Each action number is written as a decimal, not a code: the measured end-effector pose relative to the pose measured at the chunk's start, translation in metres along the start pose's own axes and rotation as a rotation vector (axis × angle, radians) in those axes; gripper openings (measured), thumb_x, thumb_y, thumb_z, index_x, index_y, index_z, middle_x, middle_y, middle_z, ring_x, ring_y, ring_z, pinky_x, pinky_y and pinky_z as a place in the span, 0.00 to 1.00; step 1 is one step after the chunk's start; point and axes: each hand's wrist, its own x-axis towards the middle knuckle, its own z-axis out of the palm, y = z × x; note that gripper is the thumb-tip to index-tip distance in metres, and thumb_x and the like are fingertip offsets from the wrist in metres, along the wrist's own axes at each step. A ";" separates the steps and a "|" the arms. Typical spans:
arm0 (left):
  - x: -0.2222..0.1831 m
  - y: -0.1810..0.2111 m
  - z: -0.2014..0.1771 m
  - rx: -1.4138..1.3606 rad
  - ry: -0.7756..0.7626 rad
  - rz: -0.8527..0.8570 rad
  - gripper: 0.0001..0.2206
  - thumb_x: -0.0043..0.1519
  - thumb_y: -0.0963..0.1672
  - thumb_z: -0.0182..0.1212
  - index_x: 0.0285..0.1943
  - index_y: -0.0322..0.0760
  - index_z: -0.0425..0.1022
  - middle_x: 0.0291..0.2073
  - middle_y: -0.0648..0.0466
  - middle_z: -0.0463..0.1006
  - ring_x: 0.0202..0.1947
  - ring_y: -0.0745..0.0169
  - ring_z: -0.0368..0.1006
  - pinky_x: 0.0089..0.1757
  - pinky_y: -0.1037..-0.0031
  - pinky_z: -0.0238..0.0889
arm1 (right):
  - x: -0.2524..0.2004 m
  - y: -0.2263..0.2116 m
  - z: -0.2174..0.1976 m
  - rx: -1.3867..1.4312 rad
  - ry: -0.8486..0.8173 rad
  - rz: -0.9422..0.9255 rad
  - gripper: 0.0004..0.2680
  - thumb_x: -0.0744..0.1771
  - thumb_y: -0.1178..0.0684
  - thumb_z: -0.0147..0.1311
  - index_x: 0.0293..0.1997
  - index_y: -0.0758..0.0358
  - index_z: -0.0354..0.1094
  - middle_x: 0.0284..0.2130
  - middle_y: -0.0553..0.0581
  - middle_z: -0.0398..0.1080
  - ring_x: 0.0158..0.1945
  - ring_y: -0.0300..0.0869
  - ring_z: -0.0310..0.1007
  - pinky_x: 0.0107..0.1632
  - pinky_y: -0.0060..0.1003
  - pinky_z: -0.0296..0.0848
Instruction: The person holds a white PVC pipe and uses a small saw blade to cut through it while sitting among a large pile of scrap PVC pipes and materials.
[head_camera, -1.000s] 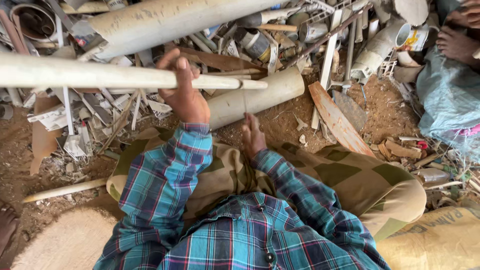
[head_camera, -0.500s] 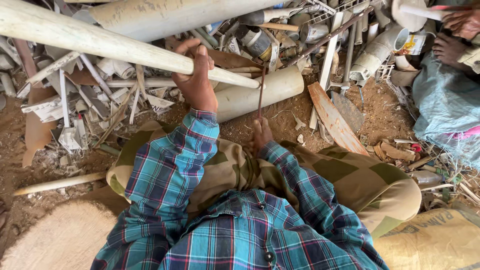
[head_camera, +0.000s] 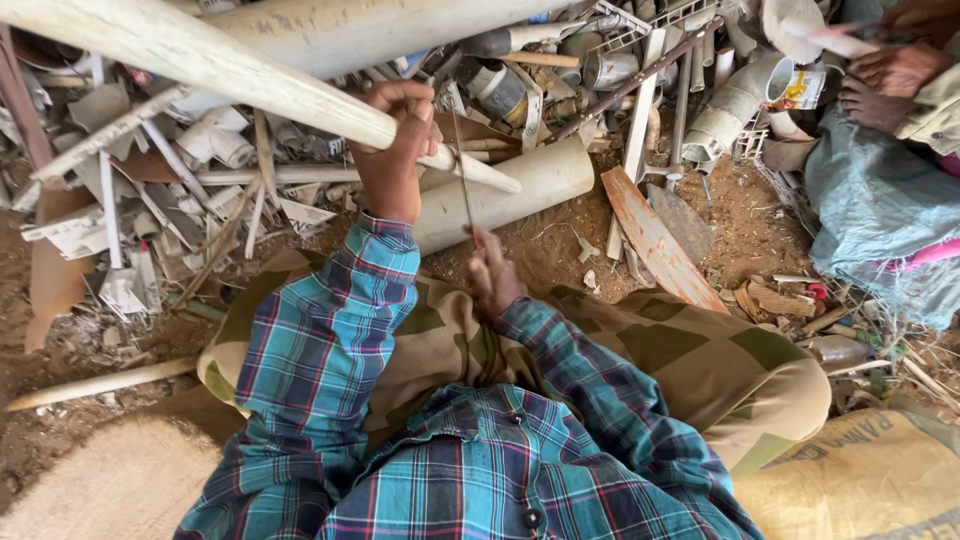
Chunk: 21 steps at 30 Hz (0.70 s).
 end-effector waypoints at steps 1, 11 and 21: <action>-0.001 -0.002 -0.003 0.008 0.001 -0.010 0.05 0.65 0.39 0.63 0.48 0.32 0.76 0.29 0.58 0.71 0.26 0.72 0.65 0.33 0.75 0.65 | -0.001 -0.005 0.001 0.097 -0.052 0.118 0.19 0.74 0.48 0.36 0.76 0.58 0.49 0.33 0.58 0.65 0.24 0.39 0.64 0.24 0.34 0.72; 0.021 -0.011 -0.007 -0.011 0.086 0.052 0.03 0.67 0.38 0.61 0.46 0.30 0.75 0.28 0.56 0.72 0.24 0.72 0.63 0.31 0.74 0.64 | -0.003 -0.015 0.003 0.007 -0.005 0.078 0.19 0.76 0.43 0.39 0.79 0.53 0.48 0.26 0.64 0.68 0.25 0.39 0.68 0.30 0.33 0.72; 0.052 -0.034 0.004 0.043 0.327 0.155 0.04 0.67 0.36 0.58 0.49 0.29 0.74 0.24 0.56 0.71 0.21 0.71 0.62 0.26 0.75 0.61 | 0.009 -0.004 0.016 0.011 0.149 0.116 0.19 0.72 0.41 0.40 0.71 0.57 0.52 0.47 0.61 0.72 0.25 0.44 0.73 0.27 0.35 0.76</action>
